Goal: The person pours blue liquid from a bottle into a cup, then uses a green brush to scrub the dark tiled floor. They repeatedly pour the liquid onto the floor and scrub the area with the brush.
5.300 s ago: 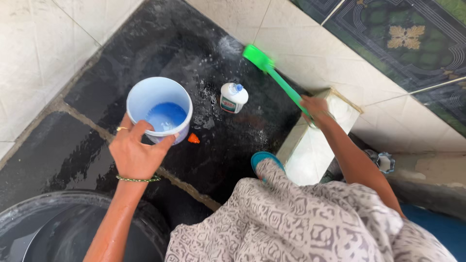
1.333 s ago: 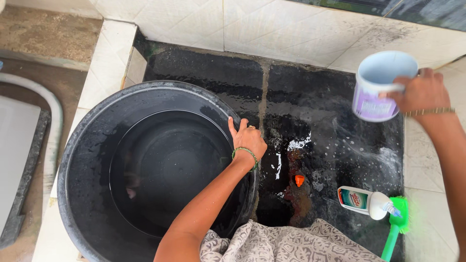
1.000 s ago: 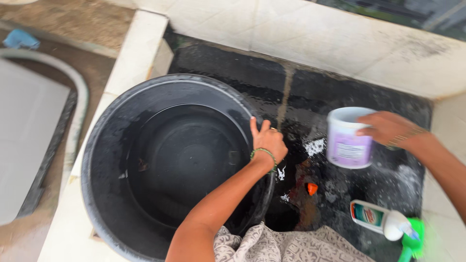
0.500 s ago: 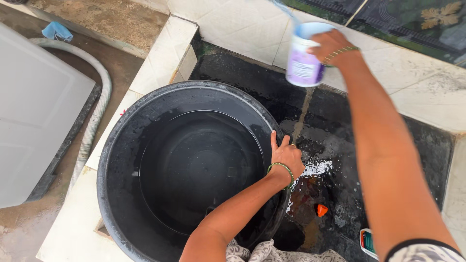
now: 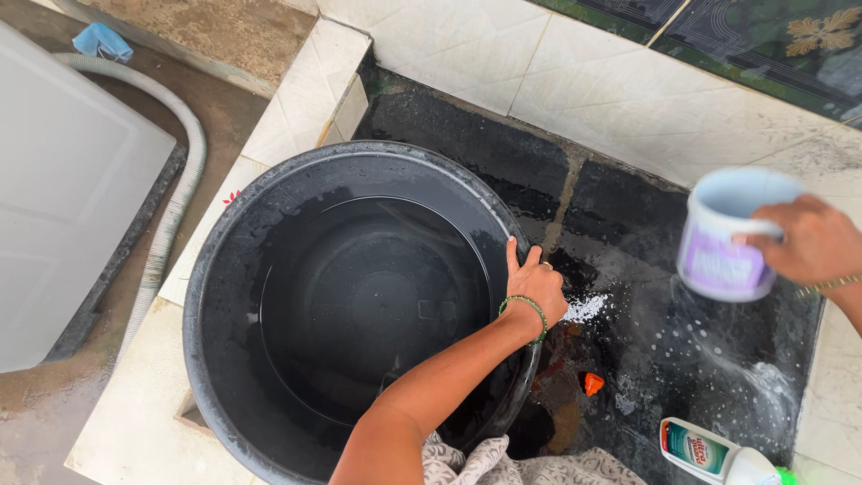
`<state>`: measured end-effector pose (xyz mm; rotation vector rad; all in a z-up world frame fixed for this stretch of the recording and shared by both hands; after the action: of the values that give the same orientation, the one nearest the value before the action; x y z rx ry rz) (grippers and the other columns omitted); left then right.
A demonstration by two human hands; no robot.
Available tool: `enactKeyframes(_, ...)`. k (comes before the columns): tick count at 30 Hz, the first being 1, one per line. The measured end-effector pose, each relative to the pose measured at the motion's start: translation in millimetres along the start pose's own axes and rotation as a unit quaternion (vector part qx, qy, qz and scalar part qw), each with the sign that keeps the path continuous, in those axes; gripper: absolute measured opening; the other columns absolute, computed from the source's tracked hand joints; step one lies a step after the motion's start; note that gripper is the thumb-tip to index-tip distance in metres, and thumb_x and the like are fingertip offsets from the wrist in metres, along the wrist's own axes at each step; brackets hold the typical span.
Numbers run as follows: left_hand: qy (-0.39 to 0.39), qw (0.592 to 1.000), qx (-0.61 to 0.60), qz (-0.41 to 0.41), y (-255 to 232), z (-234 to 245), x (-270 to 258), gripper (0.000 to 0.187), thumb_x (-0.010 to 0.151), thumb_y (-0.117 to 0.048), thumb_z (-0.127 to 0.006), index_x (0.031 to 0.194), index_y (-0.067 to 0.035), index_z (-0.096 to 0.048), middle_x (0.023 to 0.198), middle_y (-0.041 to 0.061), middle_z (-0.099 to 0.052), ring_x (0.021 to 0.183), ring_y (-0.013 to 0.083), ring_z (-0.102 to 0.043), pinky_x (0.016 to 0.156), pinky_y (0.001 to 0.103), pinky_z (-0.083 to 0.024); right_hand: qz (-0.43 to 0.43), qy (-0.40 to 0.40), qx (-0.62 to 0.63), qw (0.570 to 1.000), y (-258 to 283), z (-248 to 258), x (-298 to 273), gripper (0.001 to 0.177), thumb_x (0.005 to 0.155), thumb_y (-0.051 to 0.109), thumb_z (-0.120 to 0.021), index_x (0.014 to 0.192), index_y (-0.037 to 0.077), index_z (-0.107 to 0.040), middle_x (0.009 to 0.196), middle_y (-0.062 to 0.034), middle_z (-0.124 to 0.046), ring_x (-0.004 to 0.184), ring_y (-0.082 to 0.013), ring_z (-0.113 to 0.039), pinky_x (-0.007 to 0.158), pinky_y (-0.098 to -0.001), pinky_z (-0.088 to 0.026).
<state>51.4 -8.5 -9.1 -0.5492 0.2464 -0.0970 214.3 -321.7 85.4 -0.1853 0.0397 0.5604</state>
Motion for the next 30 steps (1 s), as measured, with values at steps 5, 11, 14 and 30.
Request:
enactKeyframes(5, 0.002, 1.000, -0.005, -0.002, 1, 0, -1, 0.019, 0.079, -0.010, -0.061, 0.071, -0.005, -0.078, 0.085, 0.012, -0.070, 0.130, 0.0309, -0.048, 0.124, 0.065, 0.005, -0.022, 0.297, 0.019, 0.954, 36, -41, 33, 0.046, 0.083, 0.042, -0.077, 0.125, 0.021, -0.076, 0.114, -0.0158, -0.074, 0.113, -0.0325, -0.070, 0.103, -0.0453, -0.054)
enactKeyframes(11, 0.006, 1.000, 0.006, -0.006, 0, 2, -2, 0.020, 0.081, -0.013, -0.062, 0.073, -0.005, -0.078, 0.086, 0.012, -0.072, 0.131, 0.0308, -0.047, 0.124, 0.066, 0.005, 0.114, 0.158, -0.018, 0.981, 188, -21, 239, 0.047, 0.079, 0.034, -0.071, 0.124, 0.022, -0.077, 0.115, -0.0179, -0.073, 0.112, -0.0375, -0.069, 0.099, -0.0492, -0.055)
enactKeyframes(14, 0.003, 1.000, 0.011, -0.006, -1, 3, -2, 0.020, 0.080, -0.015, -0.062, 0.076, -0.005, -0.078, 0.088, 0.012, -0.072, 0.131, 0.0306, -0.048, 0.124, 0.067, 0.004, 0.079, 0.058, 0.020, 0.995, 232, 35, 329, 0.048, 0.078, 0.031, -0.068, 0.124, 0.023, -0.078, 0.116, -0.0190, -0.073, 0.111, -0.0400, -0.069, 0.097, -0.0511, -0.056)
enactKeyframes(30, -0.002, 1.000, 0.026, -0.010, -1, 2, -1, 0.020, 0.081, -0.016, -0.063, 0.077, -0.006, -0.079, 0.088, 0.010, -0.072, 0.129, 0.0287, -0.048, 0.124, 0.067, 0.004, -0.019, 0.026, -0.025, 0.999, 76, -22, 247, 0.053, 0.075, 0.047, -0.077, 0.123, 0.024, -0.077, 0.116, -0.0207, -0.072, 0.111, -0.0393, -0.066, 0.093, -0.0512, -0.054)
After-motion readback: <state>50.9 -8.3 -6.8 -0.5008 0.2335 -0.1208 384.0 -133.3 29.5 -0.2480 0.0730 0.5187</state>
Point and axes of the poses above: each hand's wrist, its own x-axis towards the middle knuckle, its own z-axis out of the back of the hand, y = z × x, the point moved 5 cm from there along x, towards the middle knuckle
